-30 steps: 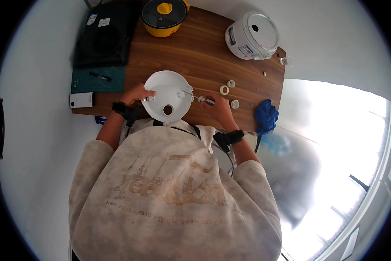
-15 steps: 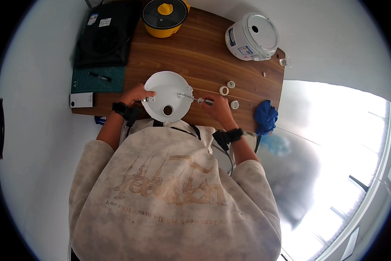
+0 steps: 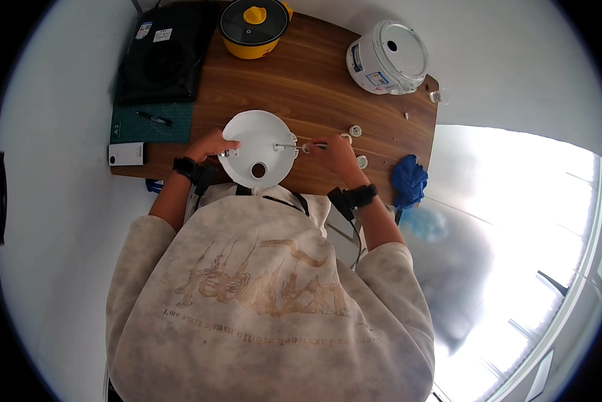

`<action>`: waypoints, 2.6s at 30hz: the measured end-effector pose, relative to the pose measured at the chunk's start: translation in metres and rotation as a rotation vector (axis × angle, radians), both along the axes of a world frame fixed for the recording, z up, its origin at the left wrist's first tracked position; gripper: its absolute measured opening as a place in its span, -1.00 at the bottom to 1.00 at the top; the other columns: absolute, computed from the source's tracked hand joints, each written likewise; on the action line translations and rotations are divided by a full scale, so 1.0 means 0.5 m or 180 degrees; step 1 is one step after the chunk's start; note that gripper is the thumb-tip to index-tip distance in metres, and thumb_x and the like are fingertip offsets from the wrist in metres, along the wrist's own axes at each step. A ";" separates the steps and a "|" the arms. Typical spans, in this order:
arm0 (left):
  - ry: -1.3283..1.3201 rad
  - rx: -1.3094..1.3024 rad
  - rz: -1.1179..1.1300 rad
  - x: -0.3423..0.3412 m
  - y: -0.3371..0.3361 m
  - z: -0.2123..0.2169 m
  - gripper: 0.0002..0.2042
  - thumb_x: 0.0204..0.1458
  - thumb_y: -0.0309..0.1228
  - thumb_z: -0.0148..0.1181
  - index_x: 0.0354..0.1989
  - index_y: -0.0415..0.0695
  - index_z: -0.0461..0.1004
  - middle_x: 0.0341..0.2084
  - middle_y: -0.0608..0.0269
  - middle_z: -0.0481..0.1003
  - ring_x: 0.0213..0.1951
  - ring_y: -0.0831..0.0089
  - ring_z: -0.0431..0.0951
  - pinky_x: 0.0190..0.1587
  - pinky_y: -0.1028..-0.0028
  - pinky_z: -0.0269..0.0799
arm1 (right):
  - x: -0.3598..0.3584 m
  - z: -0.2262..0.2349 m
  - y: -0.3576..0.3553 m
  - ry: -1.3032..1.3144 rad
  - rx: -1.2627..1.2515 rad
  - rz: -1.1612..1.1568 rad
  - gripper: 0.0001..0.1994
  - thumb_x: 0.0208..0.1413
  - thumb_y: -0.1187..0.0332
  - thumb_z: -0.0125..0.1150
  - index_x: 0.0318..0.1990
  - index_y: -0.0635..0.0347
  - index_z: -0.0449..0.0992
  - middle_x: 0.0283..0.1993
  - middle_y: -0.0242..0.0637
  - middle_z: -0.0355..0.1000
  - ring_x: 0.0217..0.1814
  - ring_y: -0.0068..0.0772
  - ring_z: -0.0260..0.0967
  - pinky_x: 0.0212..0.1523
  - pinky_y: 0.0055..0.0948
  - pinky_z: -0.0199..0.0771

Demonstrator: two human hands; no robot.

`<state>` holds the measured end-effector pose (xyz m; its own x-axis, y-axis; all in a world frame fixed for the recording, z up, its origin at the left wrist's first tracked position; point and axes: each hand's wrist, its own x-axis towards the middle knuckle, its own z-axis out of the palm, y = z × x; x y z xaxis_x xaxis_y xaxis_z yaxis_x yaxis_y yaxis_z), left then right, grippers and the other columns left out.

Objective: The person assembles a yellow pot with a glass lid by inserting a yellow knob and tightening it with a screwdriver. They then disassemble a white rice cooker lid, removing several small plastic components and screws, and place them on the table.

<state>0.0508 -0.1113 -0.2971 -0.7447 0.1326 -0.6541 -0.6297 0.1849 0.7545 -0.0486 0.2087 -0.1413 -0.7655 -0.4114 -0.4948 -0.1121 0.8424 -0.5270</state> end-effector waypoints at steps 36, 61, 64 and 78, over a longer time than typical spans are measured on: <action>-0.0229 0.0026 0.0021 -0.006 0.005 0.054 -0.60 0.01 -0.32 0.36 0.01 -0.22 0.57 -0.25 0.16 0.64 -0.27 0.39 0.62 -0.21 0.38 0.53 | -0.002 0.065 -0.106 0.1105 0.0458 0.0778 -0.73 0.14 0.21 0.23 -0.17 0.17 0.37 -0.42 -0.04 0.54 -0.33 0.15 0.51 -0.29 -0.01 0.49; 0.0010 -0.0046 -0.0030 -0.005 0.004 0.013 -0.60 -0.01 -0.31 0.36 -0.01 -0.23 0.58 -0.25 0.11 0.64 -0.29 0.34 0.64 -0.24 0.36 0.56 | 0.006 0.038 -0.109 0.1048 0.0236 0.0994 -0.71 0.12 0.30 0.19 -0.08 0.25 0.36 -0.26 0.05 0.48 -0.18 0.12 0.48 -0.17 0.00 0.51; -0.0340 -0.0047 -0.0046 -0.013 0.007 0.054 -0.60 0.01 -0.35 0.35 0.04 -0.22 0.56 -0.20 0.17 0.63 -0.23 0.39 0.62 -0.17 0.38 0.53 | 0.010 -0.021 -0.072 0.1335 -0.0536 0.1162 -0.69 0.04 0.35 0.26 -0.09 0.26 0.38 -0.21 0.00 0.44 -0.11 0.10 0.45 -0.11 -0.07 0.48; -0.0137 0.0167 0.0140 0.016 0.002 0.042 -0.59 0.07 -0.32 0.31 0.09 -0.21 0.52 -0.14 0.18 0.62 -0.15 0.39 0.61 -0.12 0.35 0.53 | -0.042 -0.032 0.037 -0.0135 -0.0654 -0.1211 -0.73 0.02 0.40 0.26 -0.16 0.23 0.33 -0.37 -0.09 0.53 -0.46 -0.36 0.48 -0.49 -0.31 0.41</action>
